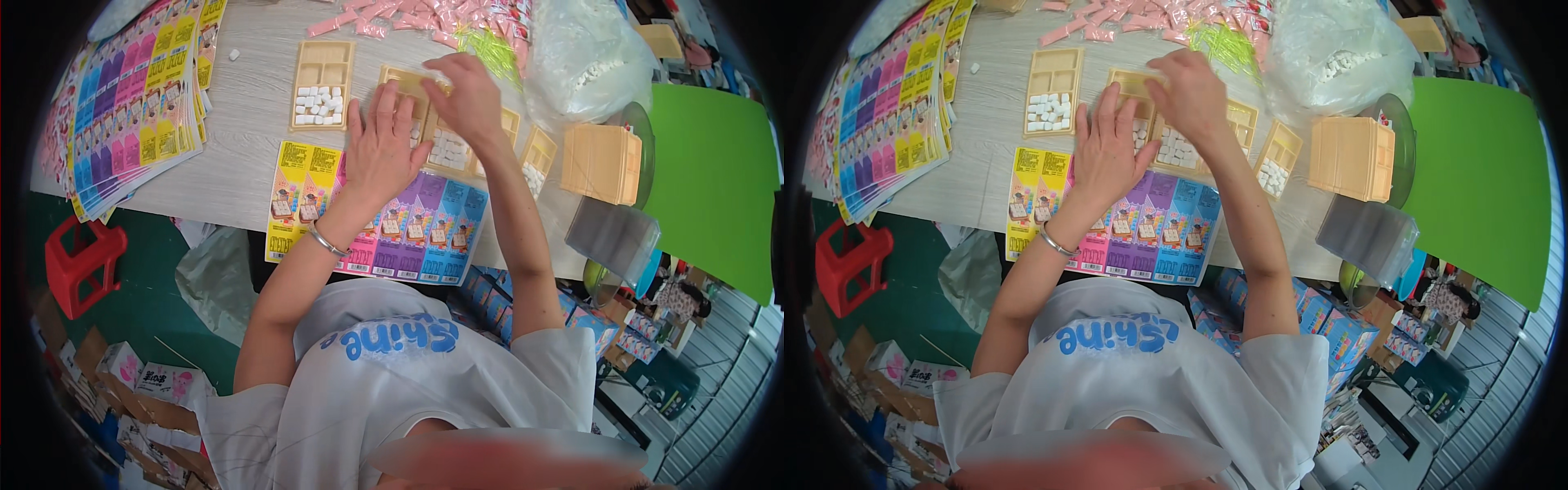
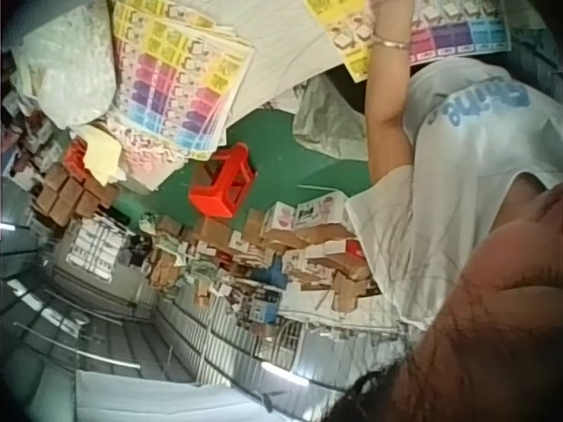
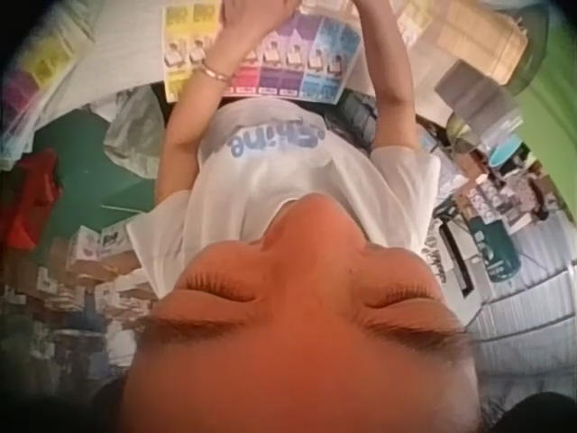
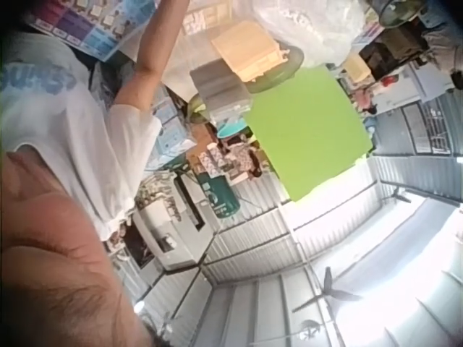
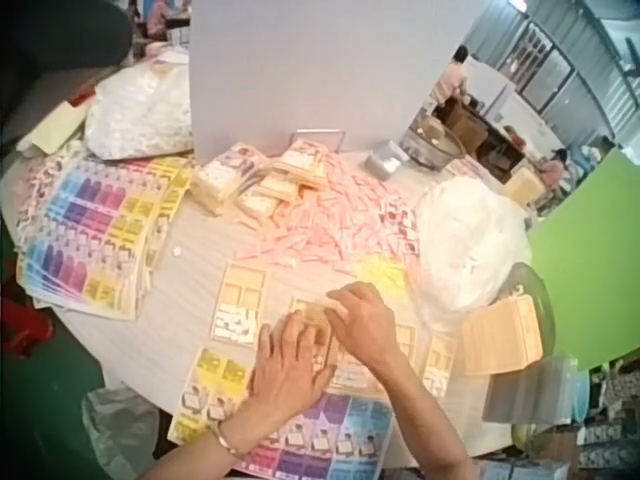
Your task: Assembling toy sets by placing white components into plastic trays and sealing them with decorative sticker labels.
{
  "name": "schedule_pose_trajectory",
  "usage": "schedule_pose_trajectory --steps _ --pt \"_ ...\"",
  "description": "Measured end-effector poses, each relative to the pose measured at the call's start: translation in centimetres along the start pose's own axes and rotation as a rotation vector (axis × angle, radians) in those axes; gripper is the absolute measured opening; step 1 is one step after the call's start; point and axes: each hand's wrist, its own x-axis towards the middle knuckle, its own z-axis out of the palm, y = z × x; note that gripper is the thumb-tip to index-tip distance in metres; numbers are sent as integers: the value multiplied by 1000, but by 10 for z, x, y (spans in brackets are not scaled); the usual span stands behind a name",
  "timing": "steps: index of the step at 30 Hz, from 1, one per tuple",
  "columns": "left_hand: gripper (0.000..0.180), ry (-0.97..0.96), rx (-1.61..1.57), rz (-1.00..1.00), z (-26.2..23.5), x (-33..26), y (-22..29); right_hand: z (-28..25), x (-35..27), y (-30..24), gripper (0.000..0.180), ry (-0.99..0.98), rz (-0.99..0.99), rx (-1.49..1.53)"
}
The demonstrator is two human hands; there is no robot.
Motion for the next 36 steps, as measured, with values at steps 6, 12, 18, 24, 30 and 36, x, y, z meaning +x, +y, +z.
schedule_pose_trajectory --steps 6,12,18,24,30,36 --pt "72 -111 112 18 -12 1 0 -37 10 47 22 -290 571 -239" --pt "67 -8 53 -3 -51 25 0 -20 17 65 30 -517 753 -448" --pt "58 15 383 -193 -88 21 -88 -17 23 50 19 -371 597 -390" --pt "59 -77 335 -115 -83 -1 -111 33 45 -60 8 -167 -33 92" --pt "60 -89 342 -56 -83 0 -110 84 70 -87 8 -162 -260 -61" --pt "64 -60 299 -28 -88 -1 -106 59 51 -75 17 -209 -175 99"
